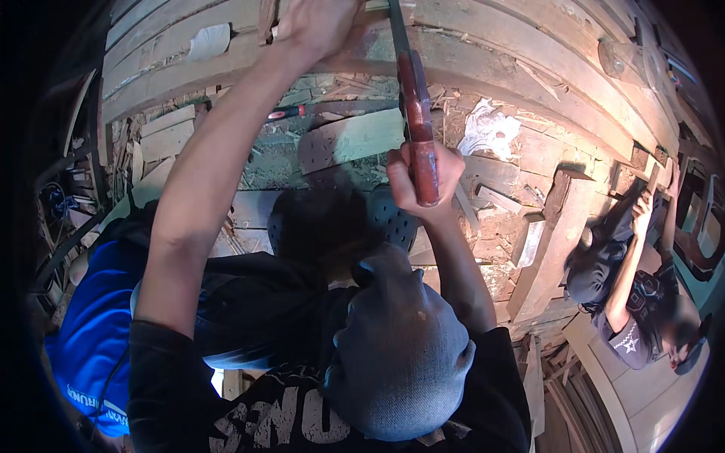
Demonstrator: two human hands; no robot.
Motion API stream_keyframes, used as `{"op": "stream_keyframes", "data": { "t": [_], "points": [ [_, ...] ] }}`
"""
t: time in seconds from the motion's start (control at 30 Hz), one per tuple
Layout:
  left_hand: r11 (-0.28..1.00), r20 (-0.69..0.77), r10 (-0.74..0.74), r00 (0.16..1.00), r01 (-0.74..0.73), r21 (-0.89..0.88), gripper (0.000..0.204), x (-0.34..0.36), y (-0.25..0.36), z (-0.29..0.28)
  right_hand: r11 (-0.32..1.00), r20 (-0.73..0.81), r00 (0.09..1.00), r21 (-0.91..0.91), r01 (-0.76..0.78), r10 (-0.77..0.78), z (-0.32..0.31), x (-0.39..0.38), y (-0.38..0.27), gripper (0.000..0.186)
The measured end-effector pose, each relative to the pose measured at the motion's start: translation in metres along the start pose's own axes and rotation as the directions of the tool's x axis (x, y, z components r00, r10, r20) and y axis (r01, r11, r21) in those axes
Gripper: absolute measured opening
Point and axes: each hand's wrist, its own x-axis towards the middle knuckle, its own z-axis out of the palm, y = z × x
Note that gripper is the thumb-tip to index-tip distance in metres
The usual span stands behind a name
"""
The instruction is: The recorder uses a hand saw to cut through a piece of wood placed on a stack of lumber.
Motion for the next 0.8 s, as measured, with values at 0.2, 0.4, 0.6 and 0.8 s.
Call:
{"op": "stream_keyframes", "data": {
  "t": [0.2,0.4,0.6,0.8],
  "points": [
    [0.999,0.042,-0.004,0.999,0.006,-0.046,0.02,-0.002,0.002,-0.007,0.996,0.006,1.0,-0.094,0.011,-0.01,-0.009,-0.034,-0.01,0.02],
    [1.0,-0.033,-0.021,0.999,0.022,0.015,0.021,-0.007,0.006,-0.01,0.994,0.07,0.992,0.025,-0.105,0.103,-0.007,-0.012,-0.007,0.014],
    [0.996,0.037,-0.063,0.997,0.061,0.059,0.021,-0.002,-0.005,0.02,1.0,0.074,0.997,-0.016,-0.022,0.023,0.016,-0.002,0.013,0.011],
    [0.998,-0.025,-0.018,1.0,0.017,-0.054,0.022,0.001,0.008,-0.007,0.991,0.028,0.998,-0.128,-0.049,0.053,-0.007,-0.026,-0.011,0.008]
  ]
}}
